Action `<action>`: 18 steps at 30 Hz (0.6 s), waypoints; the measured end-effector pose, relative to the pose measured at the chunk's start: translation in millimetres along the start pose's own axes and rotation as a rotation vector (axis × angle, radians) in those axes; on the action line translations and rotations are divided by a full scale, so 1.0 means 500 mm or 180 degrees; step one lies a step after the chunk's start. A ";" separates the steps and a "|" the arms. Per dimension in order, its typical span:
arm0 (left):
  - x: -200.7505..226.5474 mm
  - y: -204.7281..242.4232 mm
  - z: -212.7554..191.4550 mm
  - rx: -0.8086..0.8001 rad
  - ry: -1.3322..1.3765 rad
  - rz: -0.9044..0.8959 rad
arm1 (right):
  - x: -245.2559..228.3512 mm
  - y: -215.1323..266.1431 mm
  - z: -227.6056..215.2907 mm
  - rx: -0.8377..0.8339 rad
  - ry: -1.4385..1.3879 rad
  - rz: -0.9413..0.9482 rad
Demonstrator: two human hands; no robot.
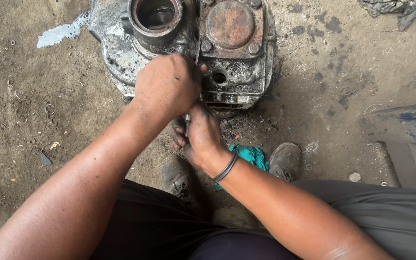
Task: The person uses a metal scraper to remove grime and rust from the surface of a dirty engine block. They scrape the top surface and the edges of a circular opening, occasionally wiping the tool on a rag.
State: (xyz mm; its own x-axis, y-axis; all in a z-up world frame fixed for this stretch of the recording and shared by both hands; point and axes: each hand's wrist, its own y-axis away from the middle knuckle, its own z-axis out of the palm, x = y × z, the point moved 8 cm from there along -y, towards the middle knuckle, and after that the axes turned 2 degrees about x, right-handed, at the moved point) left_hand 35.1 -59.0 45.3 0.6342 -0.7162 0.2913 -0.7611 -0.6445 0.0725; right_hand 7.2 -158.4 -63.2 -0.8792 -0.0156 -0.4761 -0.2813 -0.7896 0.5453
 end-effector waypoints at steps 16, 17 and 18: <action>-0.043 -0.001 0.028 -0.0224 0.0280 0.0090 | -0.032 0.020 -0.003 0.0449 0.0184 0.0052; -0.054 -0.005 0.035 -0.0361 0.0543 -0.0124 | -0.027 0.023 -0.001 0.0510 0.0149 0.0161; -0.063 -0.009 0.040 -0.0490 0.0801 -0.0329 | -0.025 0.024 0.002 0.0565 0.0112 0.0261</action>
State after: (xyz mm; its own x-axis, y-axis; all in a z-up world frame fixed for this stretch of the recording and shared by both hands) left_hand 21.1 -39.0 16.5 0.6705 -0.5476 0.5006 -0.7181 -0.6487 0.2521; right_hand 14.5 -167.1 -50.1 -0.8889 -0.0992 -0.4473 -0.2755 -0.6643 0.6948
